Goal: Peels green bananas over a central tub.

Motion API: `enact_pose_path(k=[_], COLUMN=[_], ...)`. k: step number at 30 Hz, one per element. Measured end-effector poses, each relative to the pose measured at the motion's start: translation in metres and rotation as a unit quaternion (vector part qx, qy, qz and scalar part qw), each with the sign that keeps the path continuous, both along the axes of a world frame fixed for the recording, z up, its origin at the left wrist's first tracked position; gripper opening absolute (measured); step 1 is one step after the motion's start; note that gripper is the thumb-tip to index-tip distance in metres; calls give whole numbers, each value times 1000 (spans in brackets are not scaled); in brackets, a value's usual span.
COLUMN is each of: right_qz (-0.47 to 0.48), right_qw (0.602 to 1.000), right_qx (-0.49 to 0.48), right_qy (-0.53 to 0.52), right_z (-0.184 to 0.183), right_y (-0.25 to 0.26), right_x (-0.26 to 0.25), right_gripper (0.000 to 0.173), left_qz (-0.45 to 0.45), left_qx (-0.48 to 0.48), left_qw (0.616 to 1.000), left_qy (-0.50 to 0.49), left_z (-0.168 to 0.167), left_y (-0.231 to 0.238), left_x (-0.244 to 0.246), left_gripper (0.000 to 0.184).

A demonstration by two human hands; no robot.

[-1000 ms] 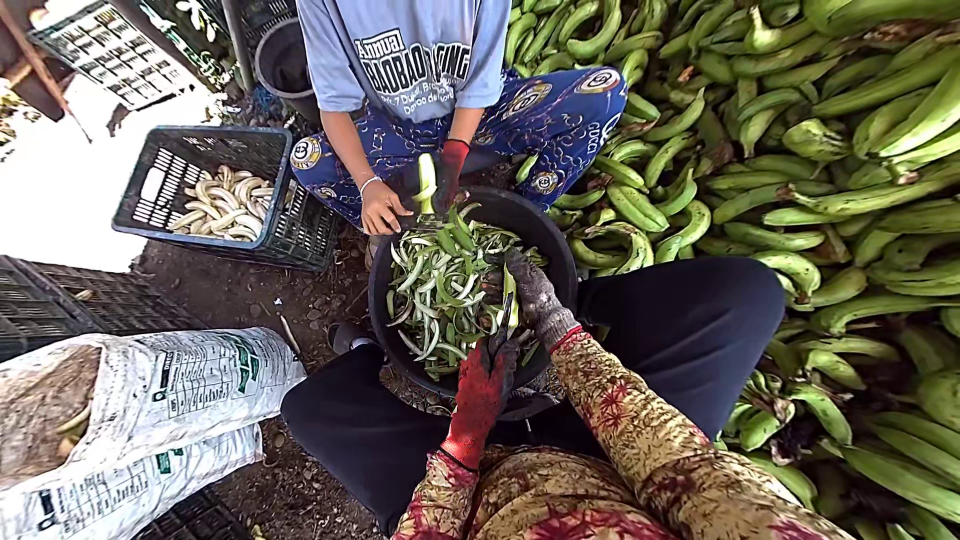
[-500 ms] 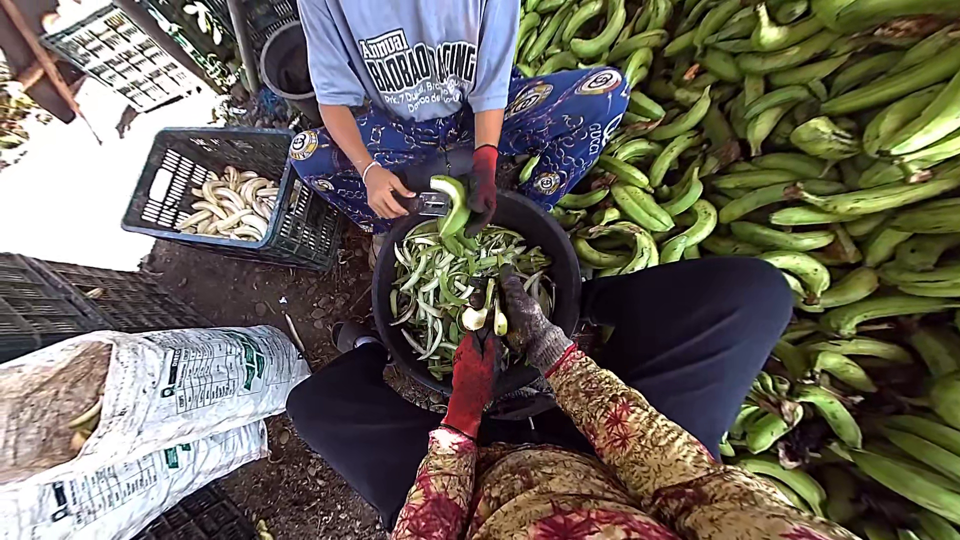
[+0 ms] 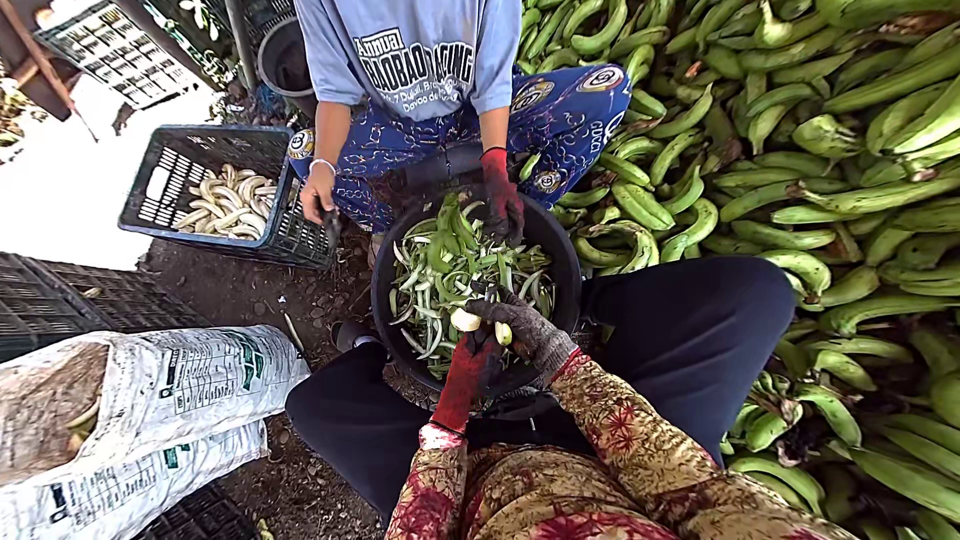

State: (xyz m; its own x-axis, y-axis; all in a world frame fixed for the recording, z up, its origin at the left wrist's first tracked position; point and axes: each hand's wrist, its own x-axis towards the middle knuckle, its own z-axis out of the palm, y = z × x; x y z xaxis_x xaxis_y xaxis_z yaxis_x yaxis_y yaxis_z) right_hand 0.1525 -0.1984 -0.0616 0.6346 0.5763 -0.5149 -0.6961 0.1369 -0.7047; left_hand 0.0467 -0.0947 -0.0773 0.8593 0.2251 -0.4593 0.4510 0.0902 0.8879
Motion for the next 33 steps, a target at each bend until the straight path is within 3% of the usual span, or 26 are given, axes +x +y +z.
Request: enact_pose_path(k=[3,5,8,12,15,19,23,26,29,31,33], right_qz=[36,74,119,94,-16,-114,-127,-122,-86,-82,-73], right_qw=[997,991,980,983,992,987,990,990,988,984,984], right_qx=[69,107,160,160,113,103,59,-27,-122,-130,-128], right_qy=[8,-11,-10,9,56,38,24,60,47,85,98], right_z=[-4,-10,-20,-23,-28,-36,-39,-47,-52,-59,-63], right_y=[-11,-17,-23,-20,-14,-15,-17,-16,-12,-4,14], right_x=[5,9,9,4,2,6,11,12,2,-5,-13], right_gripper=[68,57,43,37,45,37,37,40,33,32,30], left_qz=[-11,-20,-69,-46,-34,-12,129,268,434,484,474], left_qx=[-157,-267,-513,-609,-623,-594,-553,-506,-418,-400,-402], left_qw=[986,961,856,790,779,799,818,814,798,778,783], left_qy=[59,75,4,-41,-67,-94,-98,-100,-20,21,18], left_z=[19,13,-19,-23,-23,-20,-19,-44,-60,-61,-66], left_y=[13,28,44,36,33,32,40,48,52,52,51], left_x=[1,-4,-15,-19,-23,-30,-36,-36,-37,-35,-34], left_gripper=[19,27,38,44,44,37,40,49,44,41,44])
